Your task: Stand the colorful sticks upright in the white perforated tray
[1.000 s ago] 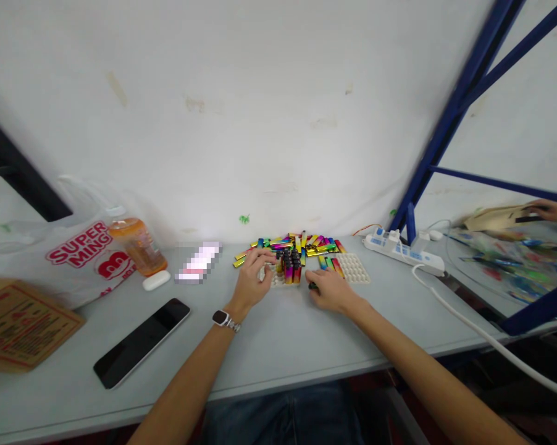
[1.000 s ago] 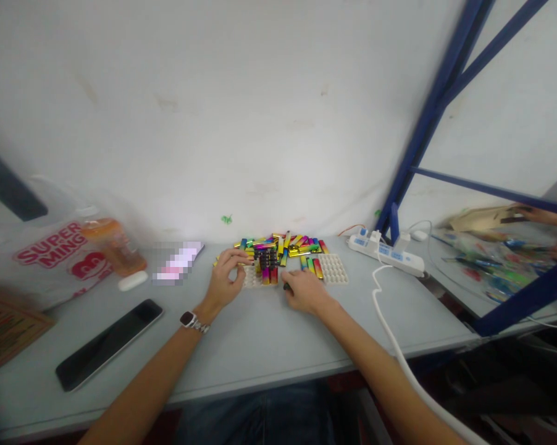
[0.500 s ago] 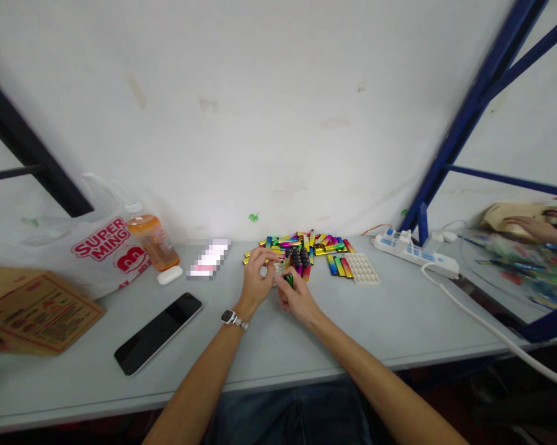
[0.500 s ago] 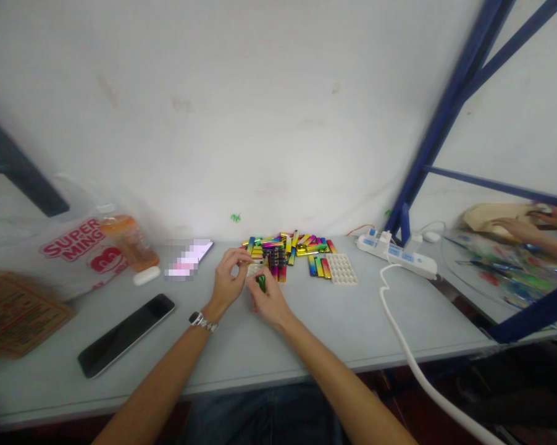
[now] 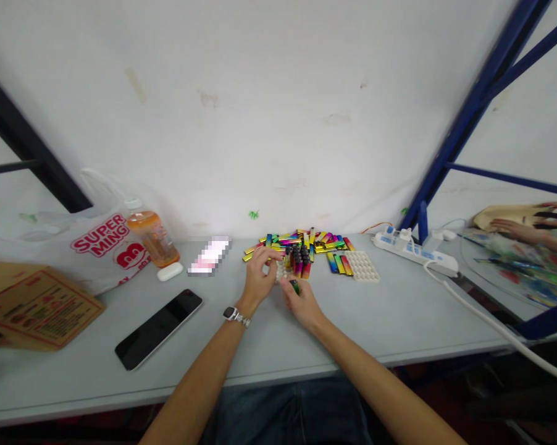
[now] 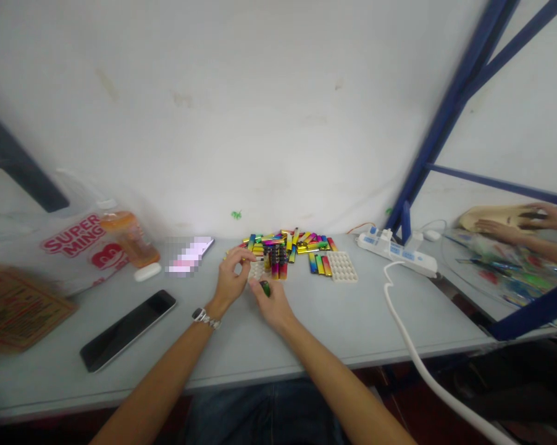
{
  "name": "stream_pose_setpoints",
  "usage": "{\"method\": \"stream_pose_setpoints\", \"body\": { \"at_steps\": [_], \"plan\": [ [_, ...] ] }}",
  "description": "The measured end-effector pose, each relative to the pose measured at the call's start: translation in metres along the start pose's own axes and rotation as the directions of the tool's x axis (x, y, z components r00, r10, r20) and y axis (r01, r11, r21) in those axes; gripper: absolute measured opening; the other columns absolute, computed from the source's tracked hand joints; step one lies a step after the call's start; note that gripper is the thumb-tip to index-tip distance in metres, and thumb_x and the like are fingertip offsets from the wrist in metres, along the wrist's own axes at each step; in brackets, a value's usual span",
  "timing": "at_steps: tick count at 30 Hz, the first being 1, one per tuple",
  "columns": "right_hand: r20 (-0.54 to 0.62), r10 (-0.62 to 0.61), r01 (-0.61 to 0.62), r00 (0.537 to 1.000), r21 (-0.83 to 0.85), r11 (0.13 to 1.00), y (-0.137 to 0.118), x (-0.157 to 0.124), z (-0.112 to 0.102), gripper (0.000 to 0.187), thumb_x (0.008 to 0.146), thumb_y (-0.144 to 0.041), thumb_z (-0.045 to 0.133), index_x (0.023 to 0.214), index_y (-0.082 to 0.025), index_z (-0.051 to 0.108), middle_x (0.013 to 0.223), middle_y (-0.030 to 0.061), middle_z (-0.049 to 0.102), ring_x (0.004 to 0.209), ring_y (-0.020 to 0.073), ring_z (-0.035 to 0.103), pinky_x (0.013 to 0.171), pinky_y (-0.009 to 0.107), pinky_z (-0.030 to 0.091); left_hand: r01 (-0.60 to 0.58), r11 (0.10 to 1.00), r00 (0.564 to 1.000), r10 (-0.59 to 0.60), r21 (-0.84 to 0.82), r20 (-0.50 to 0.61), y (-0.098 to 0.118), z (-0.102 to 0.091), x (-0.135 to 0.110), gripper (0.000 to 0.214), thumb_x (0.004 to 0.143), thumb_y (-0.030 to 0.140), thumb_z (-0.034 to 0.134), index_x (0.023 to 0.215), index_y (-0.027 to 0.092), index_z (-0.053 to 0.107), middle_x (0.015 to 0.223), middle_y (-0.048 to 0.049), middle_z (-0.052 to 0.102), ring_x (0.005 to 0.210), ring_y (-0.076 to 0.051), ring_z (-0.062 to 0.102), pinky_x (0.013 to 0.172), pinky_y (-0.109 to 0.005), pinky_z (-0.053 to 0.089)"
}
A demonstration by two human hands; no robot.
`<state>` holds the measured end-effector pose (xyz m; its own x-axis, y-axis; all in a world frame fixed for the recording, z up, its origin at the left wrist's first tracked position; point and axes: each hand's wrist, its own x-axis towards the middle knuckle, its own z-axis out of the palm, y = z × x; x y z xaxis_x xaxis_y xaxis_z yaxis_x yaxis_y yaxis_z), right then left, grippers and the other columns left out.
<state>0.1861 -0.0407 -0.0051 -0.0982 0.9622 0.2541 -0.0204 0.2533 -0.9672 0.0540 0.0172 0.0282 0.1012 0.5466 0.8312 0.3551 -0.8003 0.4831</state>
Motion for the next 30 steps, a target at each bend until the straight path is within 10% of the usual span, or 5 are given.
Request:
{"method": "stream_pose_setpoints", "body": {
  "at_steps": [30],
  "plan": [
    [-0.165,0.008,-0.013,0.986,-0.029,1.0,0.0045,-0.0017,0.0033,0.029,0.086,-0.04,0.047,0.063,-0.023,0.042,0.052,-0.0054,0.036,0.054,0.0125,0.034,0.051,0.025,0.025,0.04,0.999,0.999,-0.04,0.012,0.029,-0.0002,0.0012,-0.0009,0.021,0.085,0.008,0.049,0.078,0.02,0.065,0.083,-0.0032,0.07,0.084,-0.019,0.063,0.077,-0.034,0.051]
  ]
}}
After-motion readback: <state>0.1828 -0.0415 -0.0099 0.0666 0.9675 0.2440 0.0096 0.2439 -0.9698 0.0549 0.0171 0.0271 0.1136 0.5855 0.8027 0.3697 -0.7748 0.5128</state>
